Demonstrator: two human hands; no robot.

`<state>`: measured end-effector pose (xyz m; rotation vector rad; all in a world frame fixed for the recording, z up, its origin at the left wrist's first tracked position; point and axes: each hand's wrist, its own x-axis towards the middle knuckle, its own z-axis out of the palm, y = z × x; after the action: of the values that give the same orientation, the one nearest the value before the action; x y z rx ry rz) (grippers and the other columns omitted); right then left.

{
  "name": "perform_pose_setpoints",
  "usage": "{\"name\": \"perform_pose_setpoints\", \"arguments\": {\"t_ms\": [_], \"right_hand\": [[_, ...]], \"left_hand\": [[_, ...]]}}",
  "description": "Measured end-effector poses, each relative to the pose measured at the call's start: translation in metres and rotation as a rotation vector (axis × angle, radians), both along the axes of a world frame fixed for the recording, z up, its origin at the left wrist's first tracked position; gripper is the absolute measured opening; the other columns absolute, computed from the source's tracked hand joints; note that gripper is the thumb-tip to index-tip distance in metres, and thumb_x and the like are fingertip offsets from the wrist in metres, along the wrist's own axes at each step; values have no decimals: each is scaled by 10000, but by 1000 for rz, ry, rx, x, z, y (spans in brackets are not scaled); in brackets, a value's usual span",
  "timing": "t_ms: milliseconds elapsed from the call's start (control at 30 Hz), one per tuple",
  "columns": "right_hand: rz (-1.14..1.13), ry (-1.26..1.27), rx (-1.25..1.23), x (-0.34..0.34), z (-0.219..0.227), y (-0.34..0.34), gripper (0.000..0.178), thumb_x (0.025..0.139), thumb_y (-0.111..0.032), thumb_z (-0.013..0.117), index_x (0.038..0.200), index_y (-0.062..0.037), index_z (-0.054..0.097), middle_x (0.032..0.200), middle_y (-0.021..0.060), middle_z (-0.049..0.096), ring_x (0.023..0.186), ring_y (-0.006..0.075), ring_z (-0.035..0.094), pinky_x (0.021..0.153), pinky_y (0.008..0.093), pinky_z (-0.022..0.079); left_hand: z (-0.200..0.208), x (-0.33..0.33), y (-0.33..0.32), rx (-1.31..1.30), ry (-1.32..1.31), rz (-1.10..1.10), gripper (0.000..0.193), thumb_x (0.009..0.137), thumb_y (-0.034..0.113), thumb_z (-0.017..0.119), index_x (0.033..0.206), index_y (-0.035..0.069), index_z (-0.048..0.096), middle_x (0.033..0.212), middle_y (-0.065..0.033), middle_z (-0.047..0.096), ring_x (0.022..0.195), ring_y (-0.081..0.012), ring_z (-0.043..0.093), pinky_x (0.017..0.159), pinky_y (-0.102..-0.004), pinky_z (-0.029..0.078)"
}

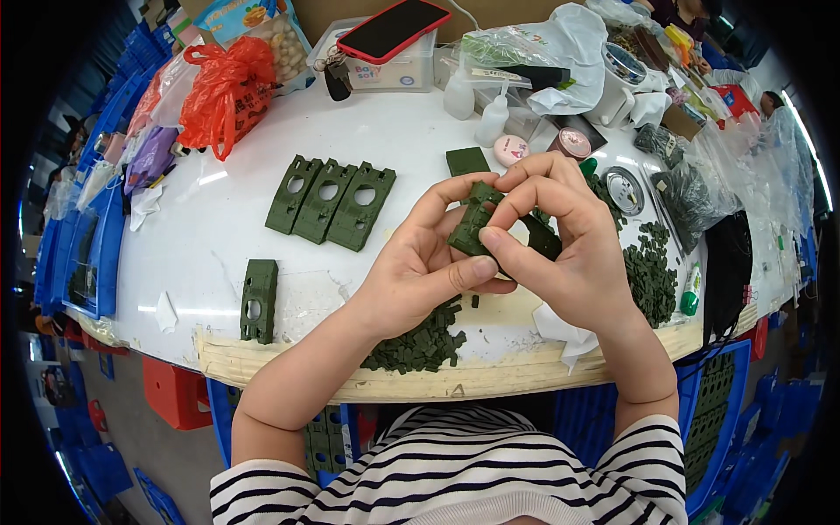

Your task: Apply glue to toy tank hulls and attach camouflage moss/foliage.

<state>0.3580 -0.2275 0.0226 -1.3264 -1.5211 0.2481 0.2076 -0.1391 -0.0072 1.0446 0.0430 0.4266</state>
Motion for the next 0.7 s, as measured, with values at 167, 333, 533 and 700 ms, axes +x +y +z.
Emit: {"name": "perform_pose_setpoints", "arguments": {"t_ms": [167,333,533,700], "right_hand": [[24,-6,-13,2,1,-1,119,697,-79,705,742,-47,600,890,78,535,877,208,515,770,315,415],[54,80,-33,5,10,-5,98,750,-69,675,785,-32,592,871,65,531,859,188,517,795,323,414],[47,70,-35,9,17,-8,97,781,-68,651,836,-25,584,852,61,552,855,189,524,919,354,384],[36,135,-46,18,15,-11,95,794,-73,642,847,-23,582,841,56,562,871,180,523,942,355,370]], "left_hand": [[-1,2,-2,19,0,38,646,860,54,603,1388,45,231,1363,-117,315,1073,-205,561,847,-375,562],[-2,2,-2,-22,-12,10,676,862,92,612,1409,53,217,1335,-117,361,1082,-208,550,839,-374,564],[-11,-4,6,-119,-93,-199,572,961,235,465,1444,66,208,1262,-115,467,1124,-197,514,878,-338,501],[-3,-5,2,-106,55,-231,695,949,533,298,1427,31,259,1075,-195,569,961,-227,565,817,-327,448]]}}
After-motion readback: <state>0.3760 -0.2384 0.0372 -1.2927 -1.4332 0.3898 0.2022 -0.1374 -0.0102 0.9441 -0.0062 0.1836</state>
